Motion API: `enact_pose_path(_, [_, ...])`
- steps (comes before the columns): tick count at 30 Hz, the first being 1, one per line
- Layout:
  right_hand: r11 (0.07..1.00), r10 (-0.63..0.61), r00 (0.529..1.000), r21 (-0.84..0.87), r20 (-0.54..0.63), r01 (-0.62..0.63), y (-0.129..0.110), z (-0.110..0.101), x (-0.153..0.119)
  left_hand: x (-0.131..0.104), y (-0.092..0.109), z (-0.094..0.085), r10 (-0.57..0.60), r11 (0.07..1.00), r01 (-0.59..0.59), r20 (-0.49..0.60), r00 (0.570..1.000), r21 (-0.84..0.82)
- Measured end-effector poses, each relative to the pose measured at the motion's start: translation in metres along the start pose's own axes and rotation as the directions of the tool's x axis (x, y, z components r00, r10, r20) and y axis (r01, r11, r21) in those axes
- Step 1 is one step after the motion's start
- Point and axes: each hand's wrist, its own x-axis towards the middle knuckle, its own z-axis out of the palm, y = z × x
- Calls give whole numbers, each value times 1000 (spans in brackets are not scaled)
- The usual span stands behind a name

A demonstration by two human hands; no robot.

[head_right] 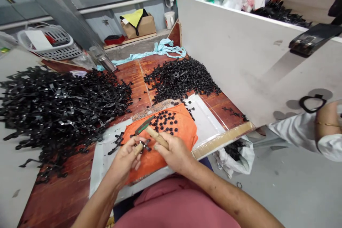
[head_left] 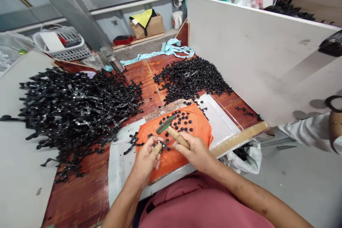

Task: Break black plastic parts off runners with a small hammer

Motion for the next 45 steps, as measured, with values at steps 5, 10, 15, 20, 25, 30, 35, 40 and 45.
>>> enact_pose_path(5, [960, 14, 998, -281, 61, 4, 9, -31, -37, 15, 14, -7, -12, 995, 8, -43, 999, -99])
enact_pose_path(10, [912, 19, 985, -407, 171, 53, 18, -37, -58, 27, 14, -6, -30, 998, 29, -24, 999, -51])
enact_pose_path(15, [902, 13, 986, -428, 164, 59, 20, -34, -58, 30, 12, -5, -47, 999, 47, -28, 999, -3])
enact_pose_path(20, [896, 36, 986, -441, 162, 40, 20, -34, -58, 31, 13, -3, -44, 998, 46, -51, 998, 39])
enact_pose_path(25, [892, 48, 986, -452, 160, 30, 21, -36, -59, 34, 11, -1, -11, 988, 28, -108, 994, 153])
enact_pose_path(30, [894, -46, 991, -438, 123, 96, 10, -43, -46, 37, 6, -5, 16, 976, 16, -146, 989, 217])
enact_pose_path(35, [839, -231, 972, -496, 48, 224, -4, -37, -18, 39, 2, -7, 30, 973, 2, -134, 991, 229])
enact_pose_path(40, [710, -173, 978, -674, 114, 205, -4, -26, -1, 38, 4, -6, 34, 980, -8, -124, 992, 198])
enact_pose_path(45, [680, -168, 980, -708, 105, 192, -6, -27, -3, 38, 5, -6, 32, 981, -7, -122, 992, 196])
